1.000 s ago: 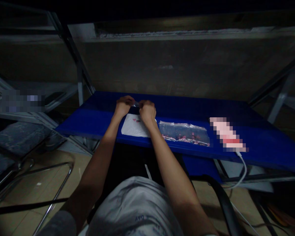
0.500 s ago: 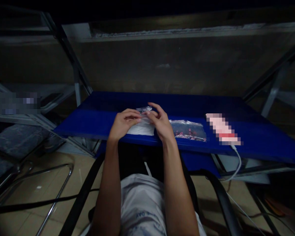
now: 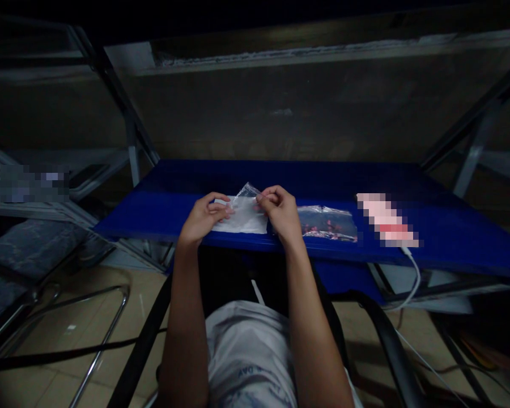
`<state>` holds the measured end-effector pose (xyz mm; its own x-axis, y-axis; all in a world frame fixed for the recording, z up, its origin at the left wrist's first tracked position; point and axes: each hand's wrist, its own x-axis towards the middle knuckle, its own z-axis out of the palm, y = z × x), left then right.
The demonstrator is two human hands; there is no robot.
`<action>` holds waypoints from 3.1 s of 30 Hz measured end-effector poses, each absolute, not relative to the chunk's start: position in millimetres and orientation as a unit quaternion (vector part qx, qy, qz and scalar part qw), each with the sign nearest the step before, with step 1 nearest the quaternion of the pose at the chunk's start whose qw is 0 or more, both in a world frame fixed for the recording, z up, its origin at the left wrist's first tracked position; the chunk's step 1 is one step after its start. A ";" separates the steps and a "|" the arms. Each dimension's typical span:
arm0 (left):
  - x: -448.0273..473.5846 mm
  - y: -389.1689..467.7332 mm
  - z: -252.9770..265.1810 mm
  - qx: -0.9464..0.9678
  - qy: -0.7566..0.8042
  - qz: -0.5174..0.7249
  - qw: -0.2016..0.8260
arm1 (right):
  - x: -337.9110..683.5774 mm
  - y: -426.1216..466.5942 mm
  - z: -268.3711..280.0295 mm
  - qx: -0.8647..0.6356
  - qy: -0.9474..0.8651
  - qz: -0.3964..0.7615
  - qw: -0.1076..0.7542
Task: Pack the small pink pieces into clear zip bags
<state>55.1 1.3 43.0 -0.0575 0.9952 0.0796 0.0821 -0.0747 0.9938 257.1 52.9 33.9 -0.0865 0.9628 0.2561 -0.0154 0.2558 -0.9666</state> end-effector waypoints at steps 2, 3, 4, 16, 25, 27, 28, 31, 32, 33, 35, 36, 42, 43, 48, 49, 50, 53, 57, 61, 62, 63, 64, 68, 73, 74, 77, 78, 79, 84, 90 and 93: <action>56.6 1.3 43.2 0.488 0.514 0.528 0.468 | 252.1 55.6 30.7 -0.421 -0.585 0.427 0.546; 58.1 1.7 43.3 0.468 0.508 0.539 0.481 | 248.9 56.6 29.1 -0.427 -0.586 0.413 0.552; 59.8 2.3 43.3 0.450 0.503 0.550 0.492 | 245.6 57.1 27.8 -0.431 -0.587 0.401 0.556; 41.1 -3.6 42.3 0.452 0.507 0.536 0.501 | 238.7 51.4 28.2 -0.415 -0.595 0.419 0.546; 60.2 -11.9 68.8 0.669 0.596 0.440 0.067 | 223.0 46.3 26.3 -0.414 -0.588 0.427 0.549; 71.4 -12.5 68.5 0.688 0.611 0.388 0.058 | 217.9 42.9 27.8 -0.399 -0.600 0.439 0.537; 75.8 -12.2 67.2 0.687 0.625 0.367 0.056 | 215.8 41.6 28.3 -0.390 -0.603 0.449 0.532; 81.4 -9.6 61.6 0.676 0.657 0.328 0.057 | 211.5 39.1 29.0 -0.369 -0.598 0.478 0.527; 80.8 -8.3 59.7 0.673 0.661 0.325 0.059 | 210.5 38.7 29.0 -0.366 -0.594 0.482 0.530; 79.1 -6.9 57.8 0.672 0.661 0.327 0.060 | 209.7 38.3 29.1 -0.365 -0.591 0.483 0.533; 74.1 -4.3 54.2 0.674 0.651 0.343 0.065 | 208.7 37.0 30.0 -0.371 -0.590 0.479 0.535; 71.2 -3.1 52.5 0.677 0.642 0.354 0.068 | 208.6 36.0 31.1 -0.372 -0.589 0.480 0.533; 57.1 -1.4 47.0 0.700 0.580 0.406 0.098 | 214.2 27.5 42.4 -0.327 -0.582 0.576 0.471; 55.6 -1.6 46.8 0.700 0.575 0.411 0.103 | 215.5 26.7 43.7 -0.322 -0.586 0.584 0.461; 49.6 -1.9 45.9 0.700 0.565 0.421 0.112 | 218.4 27.1 44.0 -0.314 -0.599 0.583 0.450; 48.5 -2.0 45.6 0.701 0.566 0.419 0.112 | 218.4 27.4 43.6 -0.314 -0.601 0.582 0.449; 47.6 -2.3 45.5 0.702 0.568 0.416 0.111 | 218.4 27.6 43.2 -0.315 -0.602 0.582 0.447; 45.7 -3.6 45.3 0.703 0.574 0.406 0.109 | 219.2 27.9 43.0 -0.317 -0.609 0.576 0.444; 46.1 -4.9 45.3 0.701 0.580 0.402 0.100 | 222.1 29.7 42.5 -0.323 -0.633 0.545 0.444; 47.6 -4.8 45.0 0.702 0.582 0.402 0.090 | 225.2 32.6 40.6 -0.336 -0.643 0.531 0.439; 47.9 -4.8 45.0 0.703 0.582 0.400 0.087 | 225.8 33.0 40.3 -0.337 -0.645 0.528 0.436; 48.1 -4.9 45.2 0.704 0.582 0.397 0.084 | 226.2 33.2 40.3 -0.338 -0.649 0.526 0.433; 48.3 -5.1 45.5 0.706 0.584 0.393 0.081 | 226.6 33.2 40.3 -0.337 -0.654 0.524 0.430; 48.8 -6.7 48.1 0.711 0.586 0.382 0.075 | 227.1 32.2 40.5 -0.330 -0.669 0.517 0.421; 49.2 -8.3 50.5 0.713 0.583 0.382 0.074 | 226.0 33.2 39.0 -0.331 -0.678 0.510 0.413; 49.3 -8.3 50.5 0.712 0.584 0.382 0.076 | 225.8 33.9 38.5 -0.333 -0.678 0.506 0.415; 49.5 -7.5 49.1 0.707 0.591 0.379 0.085 | 225.4 35.8 36.6 -0.341 -0.677 0.495 0.424; 49.5 -7.0 48.3 0.705 0.593 0.378 0.087 | 225.4 36.0 35.8 -0.343 -0.677 0.493 0.425; 49.4 -6.4 47.5 0.705 0.594 0.378 0.088 | 225.4 35.8 35.2 -0.344 -0.677 0.493 0.424; 47.6 -4.9 46.0 0.703 0.593 0.382 0.090 | 225.1 32.8 38.6 -0.341 -0.680 0.511 0.400; 39.7 -6.7 47.3 0.677 0.628 0.368 0.106 | 219.8 61.9 55.0 -0.402 -0.777 0.347 0.337; 35.4 -7.2 46.1 0.667 0.644 0.361 0.102 | 212.1 84.7 53.8 -0.437 -0.818 0.243 0.282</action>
<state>35.4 -7.2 46.1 -0.0887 0.9327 0.3495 0.7851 -0.1505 0.6008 212.1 84.7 53.8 -0.4579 0.8533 0.2493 0.5790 0.4990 -0.6448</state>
